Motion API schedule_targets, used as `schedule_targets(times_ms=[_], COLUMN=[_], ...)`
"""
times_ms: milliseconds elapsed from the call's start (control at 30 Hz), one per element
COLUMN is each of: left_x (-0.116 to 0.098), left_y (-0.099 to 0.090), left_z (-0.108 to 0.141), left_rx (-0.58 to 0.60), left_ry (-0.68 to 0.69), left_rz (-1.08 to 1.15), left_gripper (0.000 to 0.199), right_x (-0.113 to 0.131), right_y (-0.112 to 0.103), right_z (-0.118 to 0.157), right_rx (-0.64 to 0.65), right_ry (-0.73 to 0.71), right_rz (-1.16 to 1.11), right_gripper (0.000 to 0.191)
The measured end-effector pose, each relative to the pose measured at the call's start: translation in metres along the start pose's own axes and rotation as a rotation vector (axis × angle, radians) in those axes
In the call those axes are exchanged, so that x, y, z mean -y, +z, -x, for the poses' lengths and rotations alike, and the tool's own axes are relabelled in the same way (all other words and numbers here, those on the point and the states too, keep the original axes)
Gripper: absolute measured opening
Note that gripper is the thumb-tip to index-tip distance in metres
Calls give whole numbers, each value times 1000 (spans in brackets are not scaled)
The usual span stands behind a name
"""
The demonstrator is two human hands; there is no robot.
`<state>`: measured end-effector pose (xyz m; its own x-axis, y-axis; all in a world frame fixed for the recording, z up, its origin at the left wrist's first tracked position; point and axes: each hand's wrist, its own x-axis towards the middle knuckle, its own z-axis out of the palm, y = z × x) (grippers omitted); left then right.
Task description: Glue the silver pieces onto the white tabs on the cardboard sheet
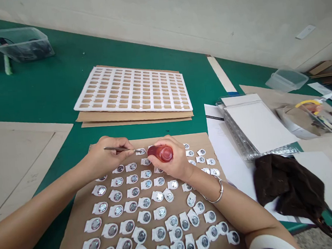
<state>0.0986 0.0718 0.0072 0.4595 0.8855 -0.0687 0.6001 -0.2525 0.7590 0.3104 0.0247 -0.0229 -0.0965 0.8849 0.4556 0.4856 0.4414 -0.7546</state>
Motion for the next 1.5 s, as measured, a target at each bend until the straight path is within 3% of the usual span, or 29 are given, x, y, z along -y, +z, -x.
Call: schedule_targets(times_ms=[1500], left_x=[0], left_y=[-1], left_z=[-1], left_rx=[-10], left_ry=[15], left_rz=[-38], left_gripper=[14], right_x=[-2], right_y=[4], right_z=[2], right_rx=[35], right_ry=[-23], right_rz=[-55], right_gripper=[29])
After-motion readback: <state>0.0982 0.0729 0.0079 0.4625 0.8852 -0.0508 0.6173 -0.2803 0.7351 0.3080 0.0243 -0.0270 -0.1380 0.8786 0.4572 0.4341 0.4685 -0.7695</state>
